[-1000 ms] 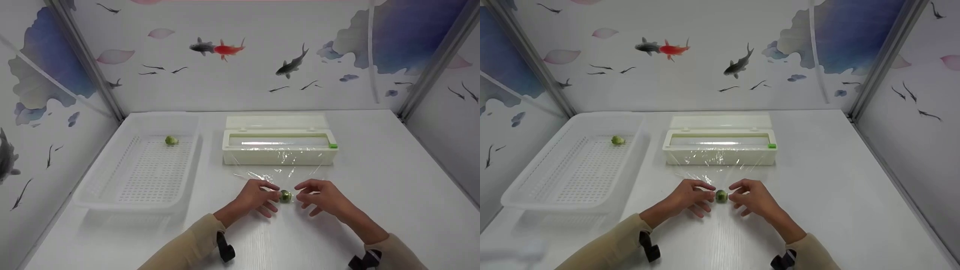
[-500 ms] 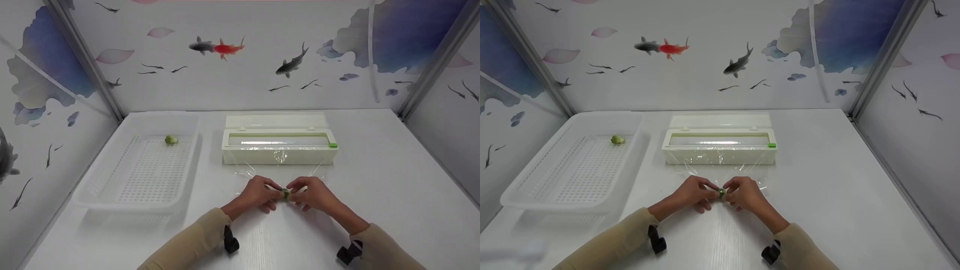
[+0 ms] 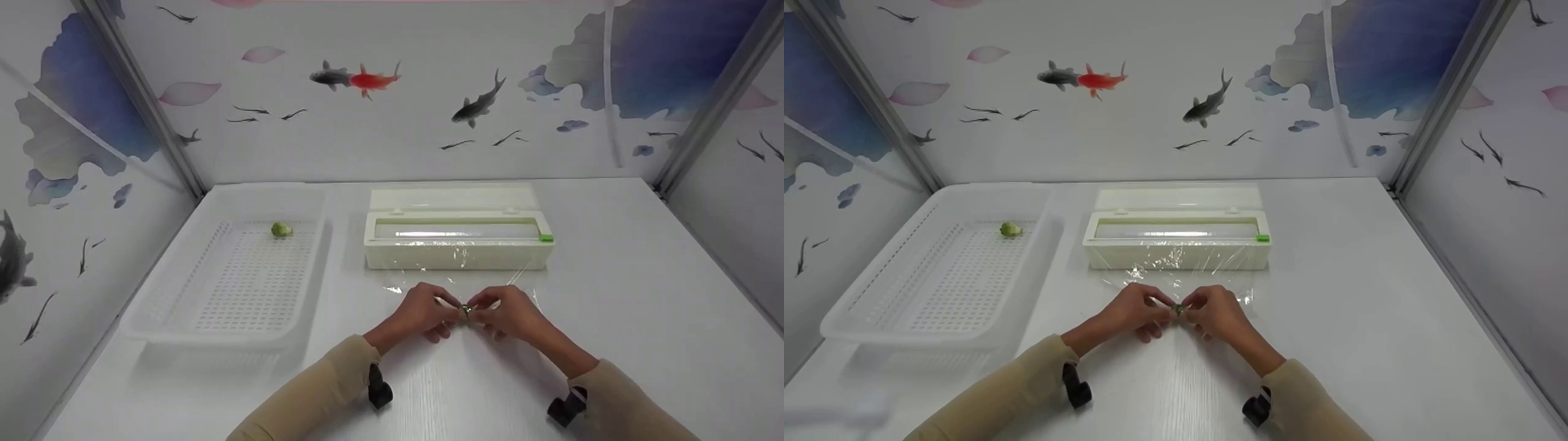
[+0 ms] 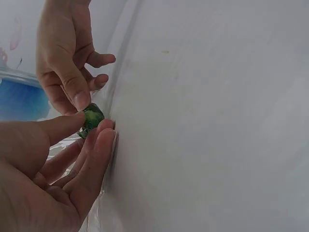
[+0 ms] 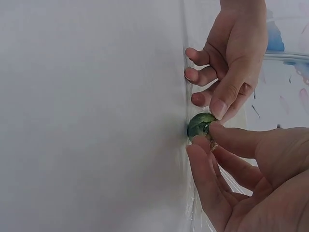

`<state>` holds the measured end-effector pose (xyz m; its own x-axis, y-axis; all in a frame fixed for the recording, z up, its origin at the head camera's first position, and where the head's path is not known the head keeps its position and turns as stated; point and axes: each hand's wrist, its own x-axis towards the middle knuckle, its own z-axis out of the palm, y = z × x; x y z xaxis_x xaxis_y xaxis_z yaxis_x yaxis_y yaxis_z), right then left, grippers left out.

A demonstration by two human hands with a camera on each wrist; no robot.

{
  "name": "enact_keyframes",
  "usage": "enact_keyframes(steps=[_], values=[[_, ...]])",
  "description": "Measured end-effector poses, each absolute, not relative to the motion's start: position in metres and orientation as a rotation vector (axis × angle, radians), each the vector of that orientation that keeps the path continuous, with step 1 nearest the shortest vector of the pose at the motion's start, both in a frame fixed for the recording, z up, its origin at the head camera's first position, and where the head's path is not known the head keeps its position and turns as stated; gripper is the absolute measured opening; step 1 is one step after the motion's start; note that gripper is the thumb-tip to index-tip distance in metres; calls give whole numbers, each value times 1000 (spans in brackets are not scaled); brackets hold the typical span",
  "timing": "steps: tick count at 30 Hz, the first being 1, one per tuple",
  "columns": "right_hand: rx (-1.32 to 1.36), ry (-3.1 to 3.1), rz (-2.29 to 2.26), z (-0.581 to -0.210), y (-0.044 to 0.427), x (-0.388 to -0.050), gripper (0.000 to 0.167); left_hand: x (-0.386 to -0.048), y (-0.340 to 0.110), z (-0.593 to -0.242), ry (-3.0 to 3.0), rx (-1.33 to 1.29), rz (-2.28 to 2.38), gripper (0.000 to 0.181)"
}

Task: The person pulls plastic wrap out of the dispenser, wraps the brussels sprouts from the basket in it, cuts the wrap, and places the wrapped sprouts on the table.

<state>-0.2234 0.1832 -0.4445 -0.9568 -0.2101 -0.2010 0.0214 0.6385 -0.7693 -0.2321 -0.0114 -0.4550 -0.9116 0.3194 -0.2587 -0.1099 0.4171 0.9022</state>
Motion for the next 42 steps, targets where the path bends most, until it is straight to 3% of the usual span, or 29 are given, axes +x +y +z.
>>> enact_keyframes(steps=[9, 23, 32, 42], values=[[-87, 2595, -1280, -446, 182, -219, 32, -237, -9, -456, 2362, 269, 1435, 18], [-176, 2635, -1286, -448, 186, -226, 19, -240, -7, -458, 2417, 248, 1481, 19], [-130, 2702, -1257, -443, 180, -225, 40, -244, -7, -460, 2458, 292, 1476, 9], [-230, 2738, -1202, -446, 178, -235, 17, -247, -7, -458, 2449, 283, 1499, 17]])
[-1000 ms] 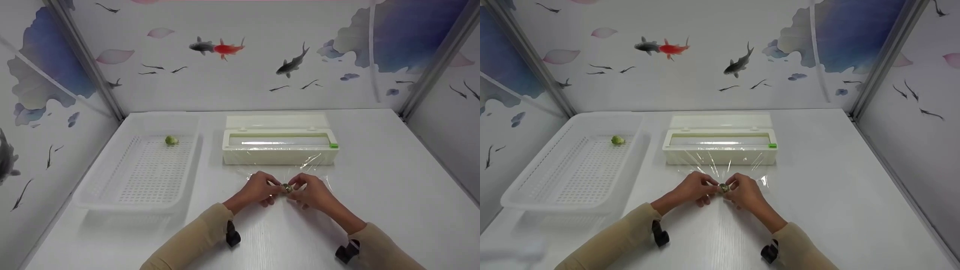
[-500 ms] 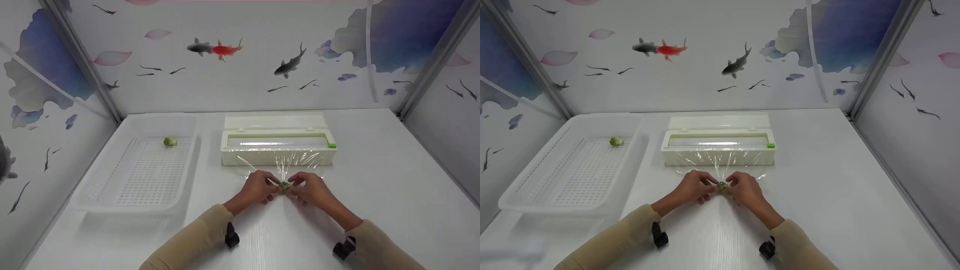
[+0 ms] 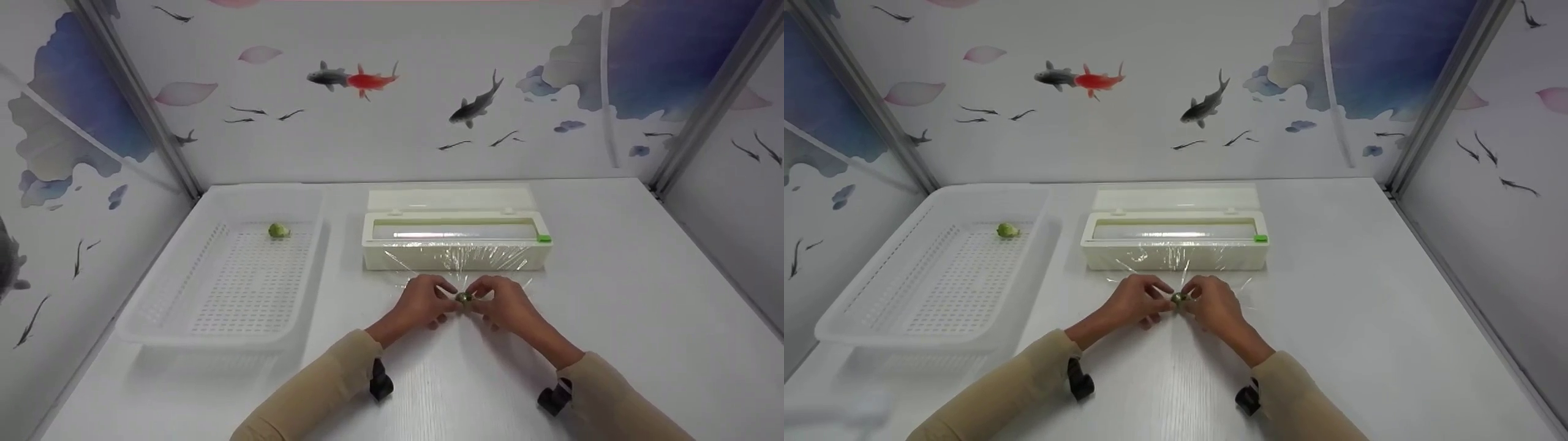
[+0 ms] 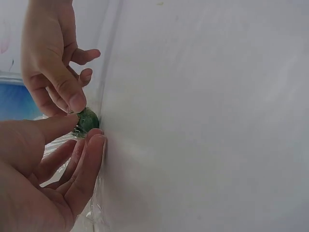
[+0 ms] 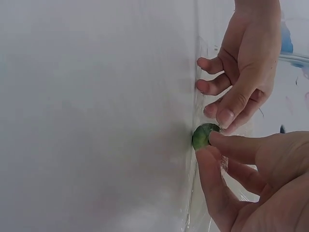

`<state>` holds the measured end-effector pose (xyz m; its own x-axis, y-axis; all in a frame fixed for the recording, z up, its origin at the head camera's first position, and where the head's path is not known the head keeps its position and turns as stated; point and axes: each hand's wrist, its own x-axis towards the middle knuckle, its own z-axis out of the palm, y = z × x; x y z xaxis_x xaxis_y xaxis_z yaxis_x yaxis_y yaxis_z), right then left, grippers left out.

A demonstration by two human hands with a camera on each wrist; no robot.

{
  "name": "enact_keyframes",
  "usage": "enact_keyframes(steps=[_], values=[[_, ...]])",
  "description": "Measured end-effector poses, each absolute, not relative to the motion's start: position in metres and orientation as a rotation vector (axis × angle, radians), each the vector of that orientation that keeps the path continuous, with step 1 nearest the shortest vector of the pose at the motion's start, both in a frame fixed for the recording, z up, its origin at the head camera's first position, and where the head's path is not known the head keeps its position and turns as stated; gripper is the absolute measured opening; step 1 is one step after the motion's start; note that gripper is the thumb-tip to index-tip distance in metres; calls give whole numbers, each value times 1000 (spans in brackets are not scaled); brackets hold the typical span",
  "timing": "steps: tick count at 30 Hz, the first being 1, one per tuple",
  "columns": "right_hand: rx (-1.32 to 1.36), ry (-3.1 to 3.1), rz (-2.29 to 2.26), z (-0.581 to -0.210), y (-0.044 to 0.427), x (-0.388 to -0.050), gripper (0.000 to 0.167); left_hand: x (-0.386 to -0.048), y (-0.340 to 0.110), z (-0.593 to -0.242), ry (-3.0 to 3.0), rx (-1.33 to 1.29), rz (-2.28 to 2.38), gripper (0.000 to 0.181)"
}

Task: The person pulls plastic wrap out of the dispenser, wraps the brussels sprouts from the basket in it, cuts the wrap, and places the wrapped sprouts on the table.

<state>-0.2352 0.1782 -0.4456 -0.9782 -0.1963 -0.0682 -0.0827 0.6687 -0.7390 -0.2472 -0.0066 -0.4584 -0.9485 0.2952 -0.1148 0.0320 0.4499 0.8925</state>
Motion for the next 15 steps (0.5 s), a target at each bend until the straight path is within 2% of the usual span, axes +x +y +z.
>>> enact_keyframes(steps=[3, 9, 15], values=[[-234, 2736, -1213, -444, 178, -238, 18, -250, -6, -459, 2475, 313, 1517, 15], [-217, 2736, -1225, -443, 175, -241, 30, -254, -7, -457, 2490, 344, 1523, 11], [-247, 2792, -1170, -445, 176, -245, 19, -256, -6, -454, 2493, 340, 1508, 11]])
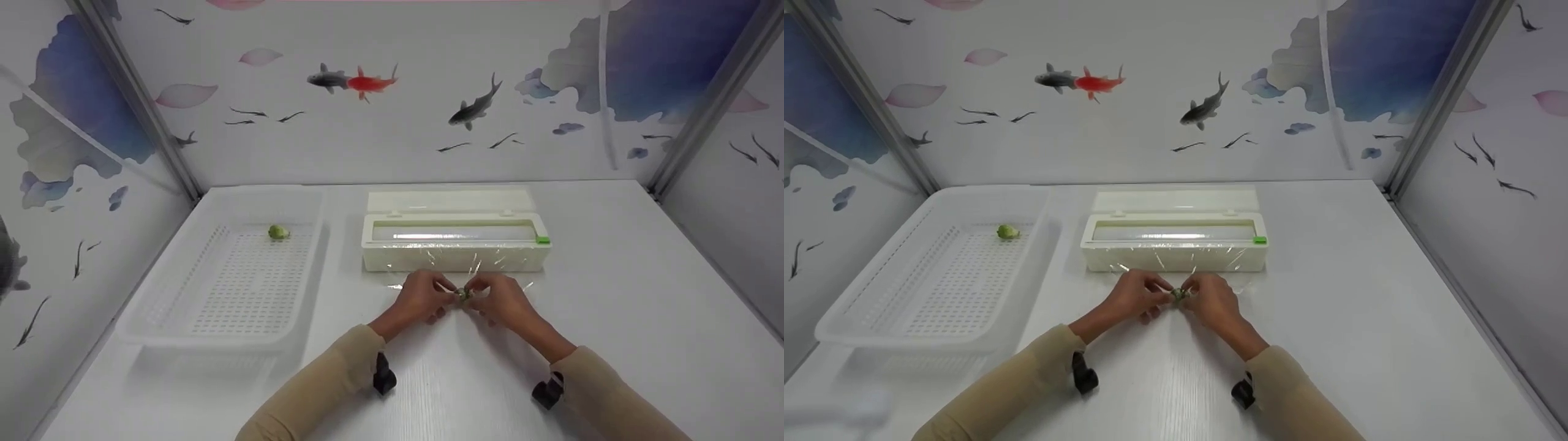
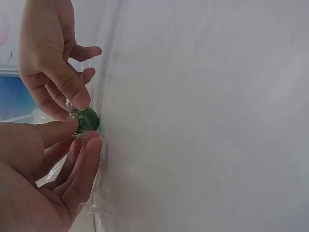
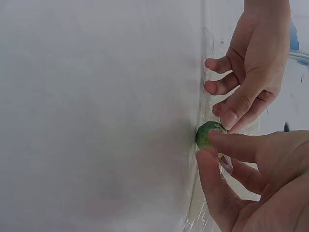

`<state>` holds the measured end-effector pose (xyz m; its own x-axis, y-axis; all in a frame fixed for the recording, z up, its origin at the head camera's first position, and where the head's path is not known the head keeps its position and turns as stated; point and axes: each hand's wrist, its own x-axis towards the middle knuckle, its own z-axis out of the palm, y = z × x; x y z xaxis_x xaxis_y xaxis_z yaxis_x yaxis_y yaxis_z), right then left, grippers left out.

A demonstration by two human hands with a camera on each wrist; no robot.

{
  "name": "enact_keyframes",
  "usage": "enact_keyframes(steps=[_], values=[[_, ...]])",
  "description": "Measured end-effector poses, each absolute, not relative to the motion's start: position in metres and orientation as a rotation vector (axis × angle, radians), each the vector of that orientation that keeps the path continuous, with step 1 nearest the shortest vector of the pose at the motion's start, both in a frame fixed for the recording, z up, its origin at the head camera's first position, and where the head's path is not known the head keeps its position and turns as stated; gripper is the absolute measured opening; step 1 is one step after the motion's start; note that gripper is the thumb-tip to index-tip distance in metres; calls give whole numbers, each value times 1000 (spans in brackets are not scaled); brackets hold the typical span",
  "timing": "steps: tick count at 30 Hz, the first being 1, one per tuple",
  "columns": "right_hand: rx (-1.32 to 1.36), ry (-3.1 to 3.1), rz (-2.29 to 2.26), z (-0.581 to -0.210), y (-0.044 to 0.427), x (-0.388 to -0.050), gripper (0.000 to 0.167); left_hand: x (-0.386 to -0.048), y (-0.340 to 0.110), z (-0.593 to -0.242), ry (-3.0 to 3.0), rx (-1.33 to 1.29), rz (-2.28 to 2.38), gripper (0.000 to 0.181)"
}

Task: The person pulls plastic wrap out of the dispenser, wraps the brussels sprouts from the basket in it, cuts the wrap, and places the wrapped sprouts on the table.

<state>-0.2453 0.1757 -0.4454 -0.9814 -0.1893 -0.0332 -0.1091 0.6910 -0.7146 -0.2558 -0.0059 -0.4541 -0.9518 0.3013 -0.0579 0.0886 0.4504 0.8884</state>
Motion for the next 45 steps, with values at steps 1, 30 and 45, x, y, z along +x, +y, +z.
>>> enact_keyframes(steps=[1, 30, 45], values=[[-257, 2807, -1156, -446, 176, -246, 18, -256, -5, -454, 2493, 336, 1511, 12], [-283, 3004, -998, -446, 169, -252, 24, -271, 0, -455, 2739, 400, 1261, 18], [-255, 3025, -898, -445, 168, -263, 18, -280, 2, -455, 2735, 392, 1265, 17]])
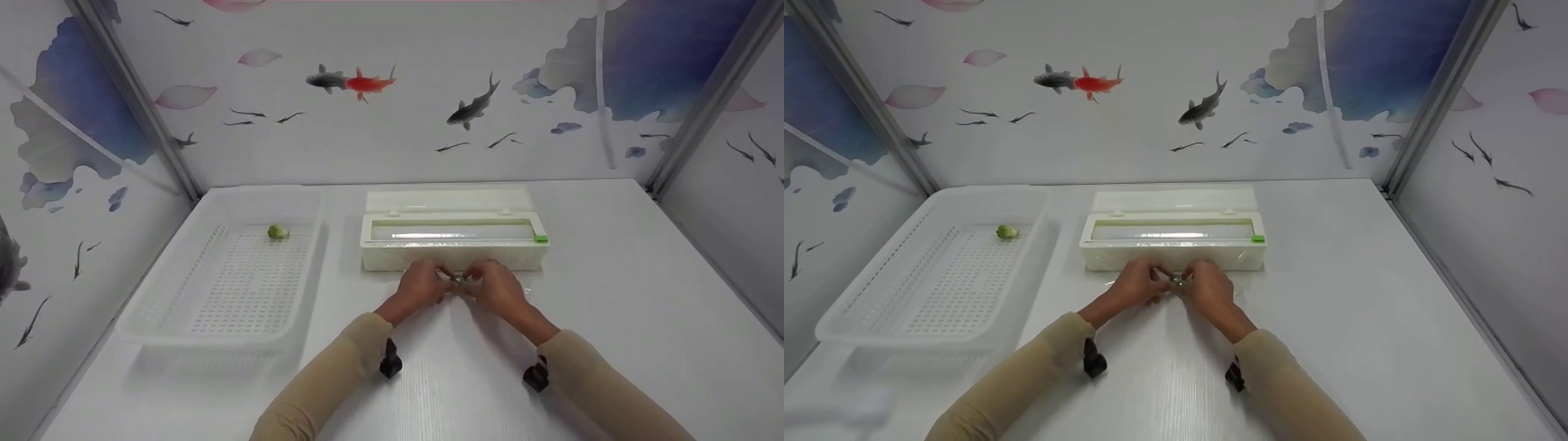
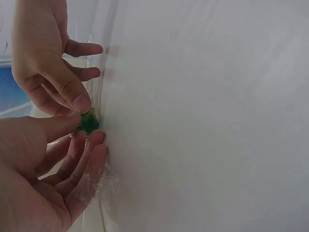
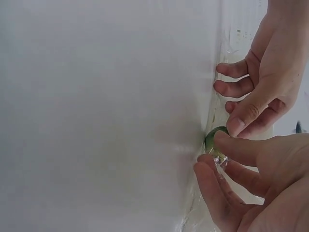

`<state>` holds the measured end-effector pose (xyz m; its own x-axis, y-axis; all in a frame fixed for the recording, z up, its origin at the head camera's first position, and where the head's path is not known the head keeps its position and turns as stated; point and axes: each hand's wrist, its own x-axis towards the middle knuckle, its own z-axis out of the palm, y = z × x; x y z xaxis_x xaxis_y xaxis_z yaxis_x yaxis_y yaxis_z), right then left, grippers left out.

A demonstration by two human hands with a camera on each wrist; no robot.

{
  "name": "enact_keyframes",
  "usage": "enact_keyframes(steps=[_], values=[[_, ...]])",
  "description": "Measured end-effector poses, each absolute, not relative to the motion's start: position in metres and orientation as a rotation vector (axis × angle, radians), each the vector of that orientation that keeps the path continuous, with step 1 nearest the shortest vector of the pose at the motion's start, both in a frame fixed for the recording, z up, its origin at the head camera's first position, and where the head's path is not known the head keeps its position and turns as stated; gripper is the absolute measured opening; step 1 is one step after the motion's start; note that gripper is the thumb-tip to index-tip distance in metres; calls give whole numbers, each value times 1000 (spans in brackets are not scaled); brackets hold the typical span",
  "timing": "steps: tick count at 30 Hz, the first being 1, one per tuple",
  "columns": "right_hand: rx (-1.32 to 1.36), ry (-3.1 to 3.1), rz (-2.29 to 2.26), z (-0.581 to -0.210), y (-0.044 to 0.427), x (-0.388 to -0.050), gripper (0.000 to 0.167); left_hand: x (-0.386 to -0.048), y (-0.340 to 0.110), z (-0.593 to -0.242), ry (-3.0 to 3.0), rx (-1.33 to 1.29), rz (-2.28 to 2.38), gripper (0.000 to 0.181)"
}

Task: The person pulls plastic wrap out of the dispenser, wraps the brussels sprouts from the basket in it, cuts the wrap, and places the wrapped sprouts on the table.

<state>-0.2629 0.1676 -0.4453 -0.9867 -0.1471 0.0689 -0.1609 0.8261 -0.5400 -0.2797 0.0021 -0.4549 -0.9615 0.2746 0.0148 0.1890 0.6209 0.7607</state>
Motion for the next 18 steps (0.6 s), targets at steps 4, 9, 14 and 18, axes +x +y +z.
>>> enact_keyframes(steps=[4, 9, 14, 18], values=[[256, -2956, 897, -446, 168, -263, 18, -283, 1, -456, 2752, 414, 1271, 17], [222, -2960, 915, -445, 167, -264, 19, -285, 2, -455, 2855, 433, 1179, 18], [206, -2975, 872, -442, 165, -264, 18, -285, 2, -453, 2934, 457, 1114, 18], [206, -2974, 860, -441, 164, -264, 18, -286, 1, -452, 2959, 488, 1105, 18]])
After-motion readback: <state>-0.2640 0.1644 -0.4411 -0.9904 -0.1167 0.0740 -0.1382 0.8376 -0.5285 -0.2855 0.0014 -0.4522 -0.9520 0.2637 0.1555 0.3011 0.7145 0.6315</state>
